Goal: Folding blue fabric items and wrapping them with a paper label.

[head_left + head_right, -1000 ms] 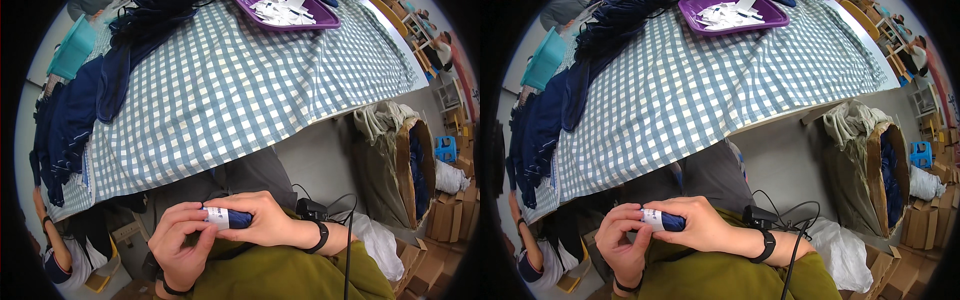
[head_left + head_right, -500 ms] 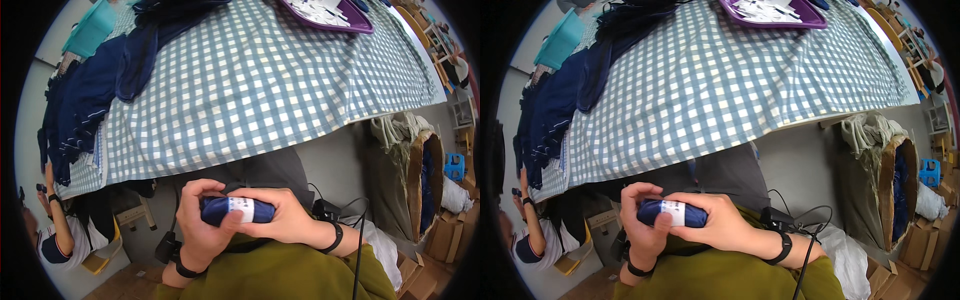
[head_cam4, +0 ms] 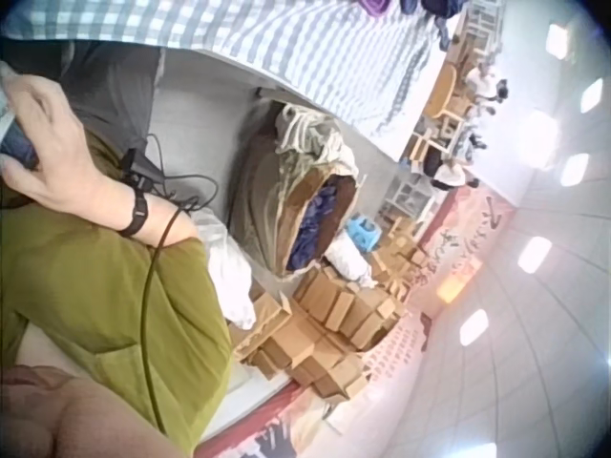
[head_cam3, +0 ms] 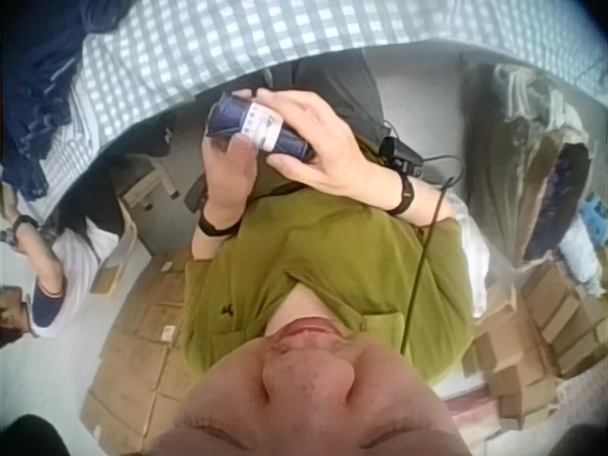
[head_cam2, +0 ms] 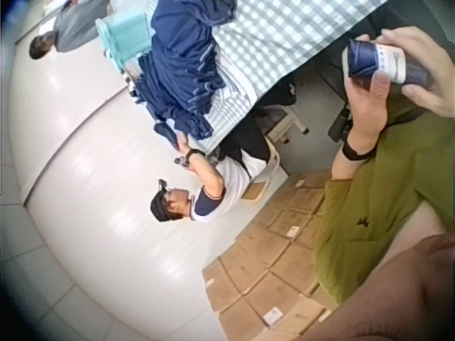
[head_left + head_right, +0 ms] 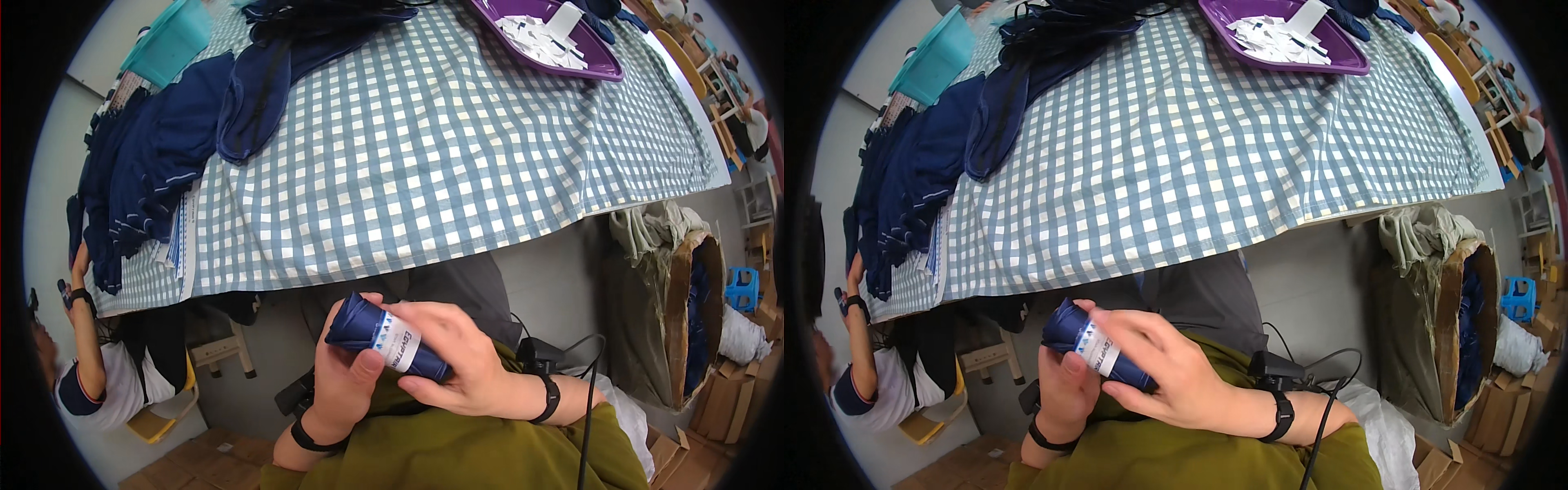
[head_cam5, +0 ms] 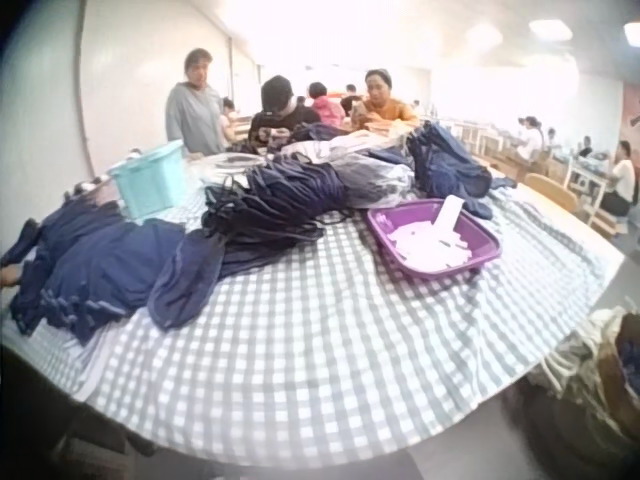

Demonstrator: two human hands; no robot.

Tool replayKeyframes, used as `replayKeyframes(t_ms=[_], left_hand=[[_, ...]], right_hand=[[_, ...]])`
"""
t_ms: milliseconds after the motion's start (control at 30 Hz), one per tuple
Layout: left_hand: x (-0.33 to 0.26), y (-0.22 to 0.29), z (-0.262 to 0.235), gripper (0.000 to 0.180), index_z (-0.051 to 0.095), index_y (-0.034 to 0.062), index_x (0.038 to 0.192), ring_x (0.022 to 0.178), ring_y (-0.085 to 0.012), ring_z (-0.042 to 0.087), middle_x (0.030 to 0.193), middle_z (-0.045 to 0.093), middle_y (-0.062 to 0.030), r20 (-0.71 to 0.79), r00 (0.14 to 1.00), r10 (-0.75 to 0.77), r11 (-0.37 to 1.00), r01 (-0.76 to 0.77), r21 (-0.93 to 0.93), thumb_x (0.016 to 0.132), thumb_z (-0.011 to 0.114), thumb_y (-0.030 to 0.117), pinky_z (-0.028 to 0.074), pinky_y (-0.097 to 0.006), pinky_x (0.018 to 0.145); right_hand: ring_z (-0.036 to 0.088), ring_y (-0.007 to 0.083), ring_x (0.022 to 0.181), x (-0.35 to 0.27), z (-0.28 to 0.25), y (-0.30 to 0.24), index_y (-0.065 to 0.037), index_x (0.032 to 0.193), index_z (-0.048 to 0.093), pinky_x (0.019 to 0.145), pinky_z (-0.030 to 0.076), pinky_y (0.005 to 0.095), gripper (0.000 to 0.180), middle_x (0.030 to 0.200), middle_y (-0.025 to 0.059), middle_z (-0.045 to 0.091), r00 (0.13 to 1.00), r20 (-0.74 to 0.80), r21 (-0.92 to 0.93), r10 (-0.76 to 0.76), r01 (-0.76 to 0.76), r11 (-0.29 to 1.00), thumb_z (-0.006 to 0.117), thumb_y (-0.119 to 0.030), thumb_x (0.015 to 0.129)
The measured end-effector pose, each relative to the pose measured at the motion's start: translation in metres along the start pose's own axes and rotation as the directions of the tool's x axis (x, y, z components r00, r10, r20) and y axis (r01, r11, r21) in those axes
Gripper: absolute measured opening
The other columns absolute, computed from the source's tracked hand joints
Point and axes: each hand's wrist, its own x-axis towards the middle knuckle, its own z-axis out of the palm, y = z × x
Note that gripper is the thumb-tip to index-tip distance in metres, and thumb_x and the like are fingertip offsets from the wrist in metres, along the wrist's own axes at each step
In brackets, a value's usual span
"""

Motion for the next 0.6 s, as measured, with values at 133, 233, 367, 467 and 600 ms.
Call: replayKeyframes(t_ms=[133, 233, 367, 467, 600], left_hand=[[0.008, 0.002, 0.004, 0.055, 0.044, 0.0012, 0.126, 0.106, -0.0251, 0.062, 0.116, 0.060, -0.0175, 0.030, 0.999, 0.043, 0.965, -0.034, -0.261, 0.082, 0.070, 0.022, 0.050, -0.039, 0.096], [0.012, -0.002, 0.001, 0.037, 0.047, 0.0038, 0.109, 0.097, -0.0272, 0.063, 0.097, 0.064, -0.0167, -0.013, 1.000, -0.017, 0.861, 0.008, -0.509, 0.084, 0.065, 0.024, 0.052, -0.041, 0.089], [0.015, 0.004, -0.003, 0.032, 0.050, 0.0039, 0.105, 0.087, -0.0297, 0.064, 0.090, 0.063, -0.0154, 0.000, 0.994, -0.111, 0.711, 0.079, -0.699, 0.077, 0.061, 0.015, 0.053, -0.040, 0.082], [0.017, 0.004, -0.007, 0.034, 0.051, 0.0035, 0.103, 0.084, -0.0299, 0.064, 0.088, 0.063, -0.0155, 0.045, 0.992, -0.121, 0.658, 0.114, -0.744, 0.072, 0.060, 0.014, 0.053, -0.040, 0.080], [0.019, 0.003, -0.009, 0.034, 0.053, 0.0026, 0.100, 0.079, -0.0298, 0.064, 0.084, 0.063, -0.0155, 0.022, 0.990, -0.138, 0.660, 0.108, -0.743, 0.068, 0.058, 0.014, 0.054, -0.039, 0.076]], right_hand=[[0.057, 0.0315, 0.112, -0.005, 0.008, 0.004, -0.003, 0.127, 0.049, 0.090, 0.050, 0.0385, 0.062, 0.125, 0.0182, 0.055, 0.990, -0.138, -0.021, -0.041, 0.039, 0.999, 0.082, -0.010, 0.075], [0.063, 0.0237, 0.096, -0.011, 0.019, 0.009, -0.005, 0.113, 0.052, 0.077, 0.054, 0.0331, 0.055, 0.127, 0.0178, 0.050, 0.996, -0.082, 0.010, -0.046, 0.047, 0.999, 0.086, -0.009, 0.071], [0.062, 0.0219, 0.091, -0.008, 0.028, 0.006, -0.005, 0.108, 0.054, 0.073, 0.054, 0.0318, 0.055, 0.120, 0.0159, 0.053, 0.994, -0.089, -0.019, -0.065, 0.063, 0.998, 0.090, -0.011, 0.067], [0.061, 0.0214, 0.088, -0.010, 0.025, 0.004, -0.006, 0.105, 0.055, 0.069, 0.053, 0.0303, 0.057, 0.108, 0.0135, 0.058, 0.996, -0.078, -0.127, -0.046, 0.036, 0.991, 0.093, -0.013, 0.063], [0.060, 0.0212, 0.085, -0.015, 0.031, 0.011, -0.007, 0.100, 0.055, 0.065, 0.052, 0.0291, 0.057, 0.098, 0.0115, 0.060, 0.997, -0.069, -0.144, -0.043, 0.032, 0.989, 0.095, -0.016, 0.060]])
